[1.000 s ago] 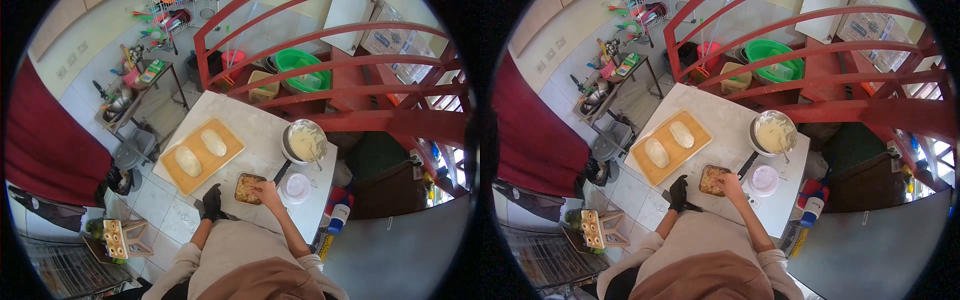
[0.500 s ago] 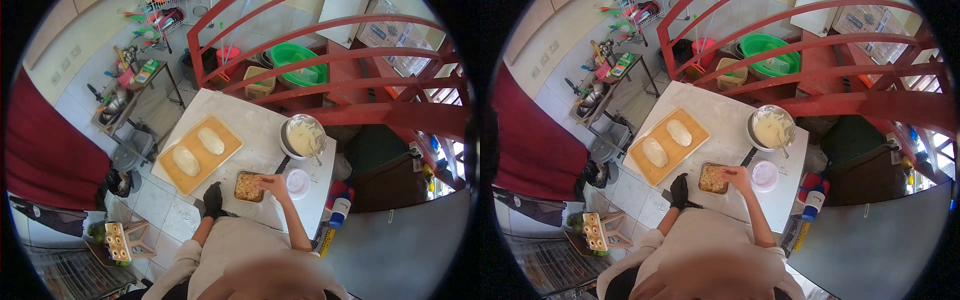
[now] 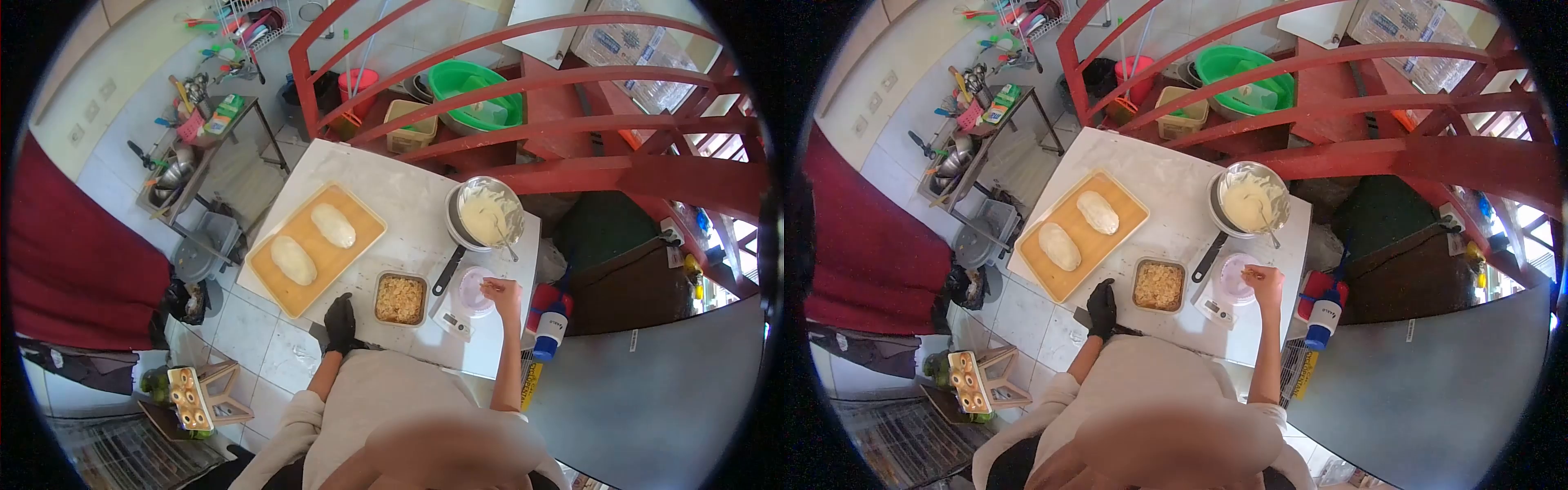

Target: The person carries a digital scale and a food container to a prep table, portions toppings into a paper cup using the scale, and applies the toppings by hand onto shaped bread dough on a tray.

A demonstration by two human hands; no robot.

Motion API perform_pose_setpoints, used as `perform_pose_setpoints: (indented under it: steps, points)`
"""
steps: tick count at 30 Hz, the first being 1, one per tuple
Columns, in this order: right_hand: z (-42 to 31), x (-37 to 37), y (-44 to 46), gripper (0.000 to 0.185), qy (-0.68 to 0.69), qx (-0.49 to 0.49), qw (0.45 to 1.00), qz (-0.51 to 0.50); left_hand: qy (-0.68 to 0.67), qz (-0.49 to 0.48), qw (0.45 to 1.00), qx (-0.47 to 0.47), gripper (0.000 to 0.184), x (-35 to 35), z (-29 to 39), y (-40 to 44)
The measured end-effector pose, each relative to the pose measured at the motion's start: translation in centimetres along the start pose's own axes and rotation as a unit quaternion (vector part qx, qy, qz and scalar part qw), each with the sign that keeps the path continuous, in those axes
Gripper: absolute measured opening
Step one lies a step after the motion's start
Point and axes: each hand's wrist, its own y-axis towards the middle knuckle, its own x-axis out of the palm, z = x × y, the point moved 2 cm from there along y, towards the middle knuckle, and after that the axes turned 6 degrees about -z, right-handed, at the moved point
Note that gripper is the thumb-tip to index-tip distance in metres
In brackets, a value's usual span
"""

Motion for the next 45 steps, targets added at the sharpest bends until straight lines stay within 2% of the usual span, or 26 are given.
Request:
perform_pose_setpoints:
  steps: [3, 7, 9, 13, 19, 22, 24, 25, 27, 30, 32, 33, 35, 36, 38, 41, 45]
  points:
    - [0.0, 0.3, -0.1, 0.024, -0.016, 0.034, 0.999, 0.039, -0.007, -0.007, 1.000, -0.019, 0.021, -0.1, 0.0, 0.1]
    - [-0.1, 0.3, -0.1, 0.022, -0.042, 0.020, 0.998, 0.034, 0.005, -0.013, 1.000, -0.023, 0.021, -0.2, 0.3, 0.2]
    - [-0.8, -0.1, -0.3, 0.022, -0.115, -0.016, 0.992, 0.056, 0.005, -0.015, 1.000, -0.026, 0.020, 0.0, 0.0, 0.2]
    - [-1.6, -0.3, -0.7, 0.022, -0.099, 0.003, 0.993, 0.056, 0.017, -0.008, 1.000, -0.014, 0.020, 0.1, -0.2, 0.1]
    - [-2.8, -0.3, -0.7, 0.019, -0.007, -0.009, 0.996, 0.084, 0.007, 0.005, 1.000, 0.010, 0.019, -0.1, 0.1, 0.1]
    - [-5.7, 0.6, -0.8, 0.018, 0.019, -0.042, 0.998, 0.052, 0.008, 0.024, 0.999, 0.035, 0.019, 0.2, -0.2, 0.1]
    - [-6.5, 2.3, -0.8, 0.018, 0.164, -0.050, 0.983, -0.066, 0.005, 0.019, 0.999, 0.033, 0.019, 0.5, -0.6, 0.0]
    - [-6.8, 3.1, -1.0, 0.018, 0.164, -0.049, 0.983, -0.063, 0.003, 0.018, 0.999, 0.028, 0.019, 0.6, -0.9, -0.1]
    - [-8.4, 5.6, -1.5, 0.017, 0.086, -0.134, 0.980, -0.121, 0.018, 0.006, 1.000, 0.019, 0.019, 0.8, -1.1, 0.0]
    - [-10.0, 9.7, -3.2, 0.018, 0.054, -0.167, 0.975, -0.135, 0.038, -0.010, 0.999, -0.004, 0.019, 0.6, -0.9, -0.1]
    - [-9.9, 12.6, -3.8, 0.024, -0.100, -0.257, 0.950, -0.145, 0.042, -0.016, 0.999, -0.016, 0.019, 0.5, -0.5, 0.0]
    - [-10.1, 13.4, -3.9, 0.024, -0.099, -0.257, 0.950, -0.145, 0.028, -0.010, 1.000, -0.008, 0.019, 0.4, -0.4, 0.0]
    - [-10.2, 14.8, -4.1, 0.034, -0.152, -0.175, 0.954, -0.192, 0.016, -0.004, 1.000, 0.000, 0.019, 0.3, -0.5, -0.1]
    - [-10.2, 15.4, -4.1, 0.034, -0.150, -0.175, 0.954, -0.192, 0.005, 0.000, 1.000, 0.005, 0.019, 0.4, -0.7, 0.0]
    - [-10.1, 16.2, -4.2, 0.038, -0.251, -0.205, 0.937, -0.132, -0.007, 0.002, 1.000, 0.010, 0.019, 0.5, -0.8, 0.0]
    - [-9.8, 16.9, -4.2, 0.035, -0.249, -0.153, 0.943, -0.162, 0.008, 0.008, 1.000, 0.008, 0.019, 0.5, -0.6, 0.0]
    - [-9.4, 16.8, -4.3, 0.030, -0.255, -0.138, 0.941, -0.178, 0.005, 0.011, 1.000, 0.011, 0.019, 0.2, -0.2, 0.1]
